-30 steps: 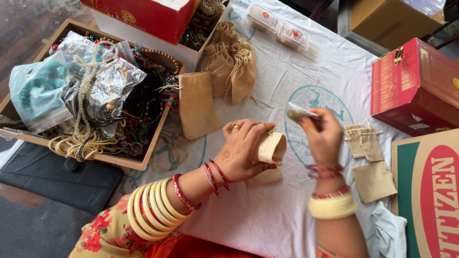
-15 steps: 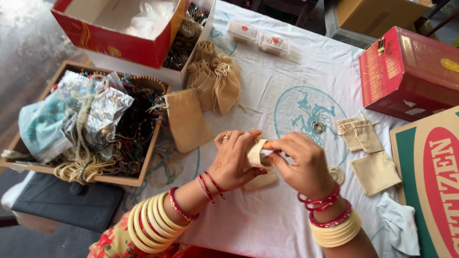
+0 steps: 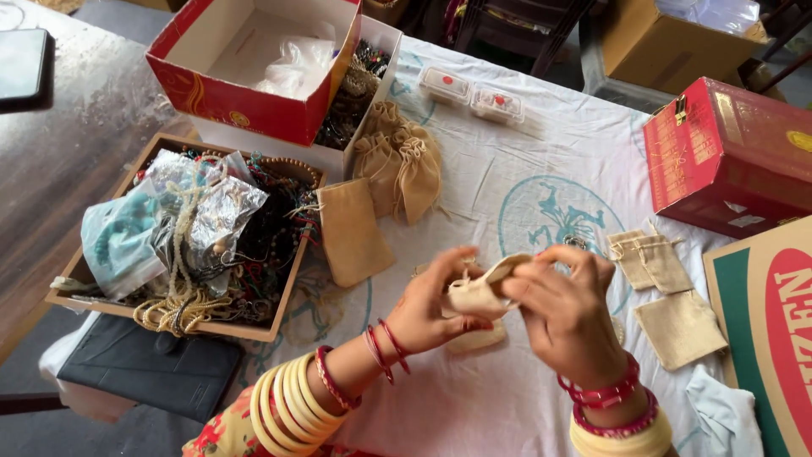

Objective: Sorting jewelry pieces and placing them into small cloth bags and plastic packets.

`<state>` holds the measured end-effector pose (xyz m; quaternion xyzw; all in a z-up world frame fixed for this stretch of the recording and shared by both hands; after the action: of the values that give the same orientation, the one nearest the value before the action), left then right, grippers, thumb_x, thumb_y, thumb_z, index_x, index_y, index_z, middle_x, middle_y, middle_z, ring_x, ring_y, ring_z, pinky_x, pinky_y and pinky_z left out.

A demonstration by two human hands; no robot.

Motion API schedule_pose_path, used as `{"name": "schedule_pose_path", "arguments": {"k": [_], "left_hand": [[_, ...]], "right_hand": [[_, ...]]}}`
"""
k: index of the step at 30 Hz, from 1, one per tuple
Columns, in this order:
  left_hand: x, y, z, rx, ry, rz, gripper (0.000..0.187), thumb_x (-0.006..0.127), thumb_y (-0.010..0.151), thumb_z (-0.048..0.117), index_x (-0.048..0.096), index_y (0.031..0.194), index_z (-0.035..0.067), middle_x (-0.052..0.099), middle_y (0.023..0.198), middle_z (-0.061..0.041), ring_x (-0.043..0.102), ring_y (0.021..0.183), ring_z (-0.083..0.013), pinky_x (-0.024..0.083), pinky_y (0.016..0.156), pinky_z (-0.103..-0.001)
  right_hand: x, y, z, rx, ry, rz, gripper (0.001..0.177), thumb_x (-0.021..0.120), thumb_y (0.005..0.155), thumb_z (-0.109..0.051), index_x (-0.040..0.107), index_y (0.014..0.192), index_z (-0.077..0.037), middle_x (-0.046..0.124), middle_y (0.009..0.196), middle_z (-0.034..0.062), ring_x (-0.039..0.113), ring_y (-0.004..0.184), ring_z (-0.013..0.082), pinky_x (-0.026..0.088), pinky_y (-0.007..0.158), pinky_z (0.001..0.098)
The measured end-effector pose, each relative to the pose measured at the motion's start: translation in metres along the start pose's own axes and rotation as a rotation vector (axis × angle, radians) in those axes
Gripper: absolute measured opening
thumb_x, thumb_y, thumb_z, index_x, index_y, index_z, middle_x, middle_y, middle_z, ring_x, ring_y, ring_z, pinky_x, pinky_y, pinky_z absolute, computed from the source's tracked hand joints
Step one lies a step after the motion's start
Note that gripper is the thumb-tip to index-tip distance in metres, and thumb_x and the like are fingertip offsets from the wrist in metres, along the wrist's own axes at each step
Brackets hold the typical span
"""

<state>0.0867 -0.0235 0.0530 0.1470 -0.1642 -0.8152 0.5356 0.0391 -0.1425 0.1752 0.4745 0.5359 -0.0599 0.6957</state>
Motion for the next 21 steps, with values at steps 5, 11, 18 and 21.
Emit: {"name": "schedule_pose_path", "arguments": {"k": [5, 11, 18, 21], "left_hand": [[0.035, -0.018, -0.068, -0.201, -0.332, -0.204, 0.046, 0.075, 0.091, 0.004, 0.066, 0.136, 0.002, 0.074, 0.122, -0.006, 0.068, 0.114, -0.0127, 0.056, 0.1, -0.032], [0.038, -0.01, -0.023, -0.257, -0.213, -0.337, 0.053, 0.08, 0.084, 0.005, 0.063, 0.133, 0.005, 0.074, 0.11, -0.001, 0.066, 0.1, -0.0071, 0.057, 0.089, -0.029], [0.035, -0.021, -0.063, -0.299, -0.421, -0.268, 0.03, 0.073, 0.095, 0.0, 0.068, 0.125, -0.003, 0.075, 0.113, -0.004, 0.069, 0.105, -0.01, 0.059, 0.094, -0.03], [0.035, -0.016, -0.041, -0.3, -0.265, -0.298, 0.035, 0.072, 0.093, 0.0, 0.067, 0.128, -0.001, 0.075, 0.109, -0.004, 0.068, 0.1, -0.0084, 0.059, 0.089, -0.028]], "right_hand": [[0.008, 0.0, -0.021, 0.002, 0.064, -0.119, 0.025, 0.071, 0.073, -0.007, 0.069, 0.097, -0.011, 0.069, 0.094, -0.0013, 0.057, 0.112, 0.0242, 0.024, 0.1, 0.047], [0.011, -0.009, -0.008, 0.05, 0.056, -0.217, 0.019, 0.075, 0.074, -0.013, 0.07, 0.093, -0.015, 0.066, 0.086, -0.002, 0.056, 0.104, 0.0224, 0.024, 0.1, 0.05], [-0.002, -0.007, -0.011, -0.018, 0.098, -0.153, 0.015, 0.077, 0.081, -0.024, 0.073, 0.095, -0.019, 0.066, 0.109, -0.003, 0.05, 0.122, 0.025, 0.02, 0.107, 0.0506], [0.007, -0.003, -0.01, -0.017, 0.117, -0.181, 0.017, 0.079, 0.074, -0.03, 0.071, 0.082, -0.017, 0.058, 0.139, 0.0115, 0.038, 0.134, 0.0373, 0.017, 0.109, 0.0533]]}}
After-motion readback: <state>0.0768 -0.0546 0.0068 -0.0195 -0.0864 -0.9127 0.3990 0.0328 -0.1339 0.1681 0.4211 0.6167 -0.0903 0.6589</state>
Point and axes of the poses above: each hand's wrist, its own y-axis towards the middle knuckle, its own x-axis out of the palm, z = x × y, the point moved 9 cm from there along y, towards the middle knuckle
